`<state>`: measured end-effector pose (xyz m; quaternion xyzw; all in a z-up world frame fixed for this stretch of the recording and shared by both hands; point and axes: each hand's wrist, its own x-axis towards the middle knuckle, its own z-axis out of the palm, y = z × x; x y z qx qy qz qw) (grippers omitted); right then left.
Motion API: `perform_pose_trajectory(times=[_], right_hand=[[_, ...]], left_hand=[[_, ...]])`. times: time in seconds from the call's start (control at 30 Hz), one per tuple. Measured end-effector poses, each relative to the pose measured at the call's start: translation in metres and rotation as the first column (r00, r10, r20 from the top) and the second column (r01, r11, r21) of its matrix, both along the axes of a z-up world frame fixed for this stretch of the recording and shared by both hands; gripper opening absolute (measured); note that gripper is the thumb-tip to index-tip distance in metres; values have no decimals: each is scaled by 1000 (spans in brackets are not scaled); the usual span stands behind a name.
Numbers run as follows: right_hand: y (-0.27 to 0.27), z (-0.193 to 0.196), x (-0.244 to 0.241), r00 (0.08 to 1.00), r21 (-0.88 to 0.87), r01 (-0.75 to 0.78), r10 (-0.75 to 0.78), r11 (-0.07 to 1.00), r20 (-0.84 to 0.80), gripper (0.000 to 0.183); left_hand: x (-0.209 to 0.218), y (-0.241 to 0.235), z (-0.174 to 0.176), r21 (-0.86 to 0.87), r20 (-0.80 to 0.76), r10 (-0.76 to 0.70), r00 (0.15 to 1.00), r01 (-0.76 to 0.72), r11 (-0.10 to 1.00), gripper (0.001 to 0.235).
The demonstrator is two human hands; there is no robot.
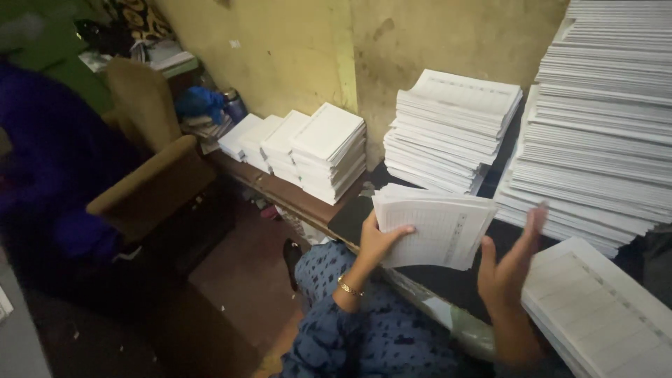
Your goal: Inspecting and flipping through stacks of printed paper forms
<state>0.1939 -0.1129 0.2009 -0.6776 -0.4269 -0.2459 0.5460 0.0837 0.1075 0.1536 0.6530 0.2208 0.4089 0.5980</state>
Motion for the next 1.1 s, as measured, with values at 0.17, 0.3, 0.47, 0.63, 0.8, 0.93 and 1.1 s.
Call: perform_pose_trajectory(times=[0.17,0.3,0.47,0.63,0.8,0.93,1.1], right_hand=[[8,86,-45,908,-197,112,-19,974,419,79],[30,65,-30,844,-386,320,-74,865,532,88],[35,81,-50,863,-406,285,-48,868,503,99],[56,79,-51,846,-399,223,27,889,532,99],[72,62,-58,821,-438,159,128,885,556,105],[74,61,-57,847,-403,135,105,905,521,93],[61,75,-49,849,-338,133,69,932,524,90]], left_hand=[[-1,-1,-12,80,35,-35,999,32,996,86],[2,2,-21,125,56,-62,997,55,991,101],[6,5,-28,115,88,-78,993,67,991,110],[10,14,-39,108,112,-120,986,108,988,106],[11,8,-39,85,141,-126,982,115,990,97],[11,19,-41,108,151,-142,978,127,986,94],[13,16,-40,107,143,-122,982,107,989,92]])
